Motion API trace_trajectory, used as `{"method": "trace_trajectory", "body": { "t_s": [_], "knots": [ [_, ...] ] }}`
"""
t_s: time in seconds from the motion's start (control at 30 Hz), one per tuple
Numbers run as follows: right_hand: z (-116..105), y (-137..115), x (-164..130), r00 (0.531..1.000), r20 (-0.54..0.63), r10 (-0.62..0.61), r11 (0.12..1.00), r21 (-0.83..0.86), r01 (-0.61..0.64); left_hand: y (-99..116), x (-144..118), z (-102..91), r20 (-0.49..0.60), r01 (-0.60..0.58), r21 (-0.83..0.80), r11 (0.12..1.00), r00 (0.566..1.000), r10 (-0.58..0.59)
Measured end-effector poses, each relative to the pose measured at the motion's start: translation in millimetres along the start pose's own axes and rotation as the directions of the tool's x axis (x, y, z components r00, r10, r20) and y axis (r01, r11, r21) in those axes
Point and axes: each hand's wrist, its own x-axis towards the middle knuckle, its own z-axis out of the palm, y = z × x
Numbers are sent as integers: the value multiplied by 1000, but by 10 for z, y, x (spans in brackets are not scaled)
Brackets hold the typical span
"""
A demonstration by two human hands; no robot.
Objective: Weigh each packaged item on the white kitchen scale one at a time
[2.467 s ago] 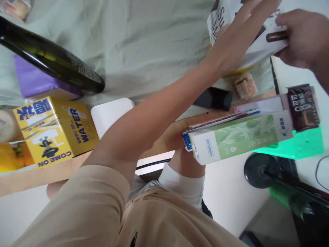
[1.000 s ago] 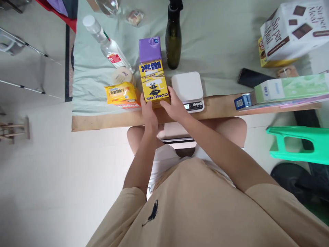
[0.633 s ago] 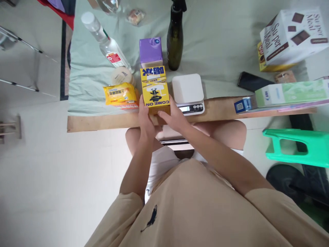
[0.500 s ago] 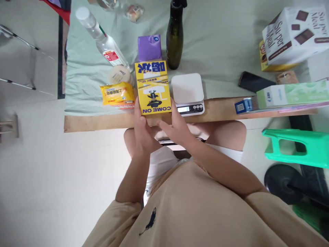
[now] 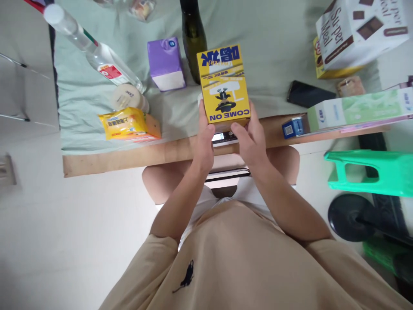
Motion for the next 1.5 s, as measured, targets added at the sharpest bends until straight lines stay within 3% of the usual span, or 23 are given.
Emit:
{"method": "trace_trajectory", "body": {
  "t_s": [0.07, 0.17, 0.37, 0.6, 0.67, 0.73, 0.8, 0.87, 0.97, 1.17, 1.5],
  "knots": [
    [-54, 70, 37, 1000, -8, 3, 1000, 13, -3, -26, 41, 57, 89, -60, -62, 996, 994, 65],
    [-96, 171, 68, 1000, 0, 22, 1000, 14, -22, -78, 77, 87, 140, -91, -108, 990, 985, 105],
    [-120, 215, 136, 999, 30, 43, 997, 57, -45, -183, 112, 60, 71, -38, -91, 995, 996, 45],
    [-109, 254, 153, 997, 74, 30, 998, 44, -33, -239, 80, 52, 45, -130, -93, 987, 990, 134],
    [-161, 299, 164, 995, 96, 32, 998, 47, -36, -221, 112, -12, 5, -144, -28, 989, 989, 144],
    [-264, 374, 177, 998, 52, 20, 998, 60, -24, -175, 168, -127, -111, -183, 112, 977, 974, 196],
    [-401, 476, 171, 998, -66, 2, 998, 56, 2, -122, 212, -276, -223, -221, 233, 947, 936, 273],
    [-530, 589, 119, 980, -197, 5, 1000, 28, 0, -94, 201, -426, -251, -230, 267, 936, 921, 298],
    [-621, 731, -61, 974, -215, 65, 997, 44, -56, -159, 48, -596, -170, -194, 286, 938, 954, 249],
    [-520, 877, -412, 989, 28, 146, 984, 99, -148, -467, -284, -711, 14, -83, 432, 898, 996, 85],
    [-558, 807, -251, 974, 79, 214, 976, 19, -216, -603, -148, -732, 158, -193, 543, 817, 979, 126]
  ]
}}
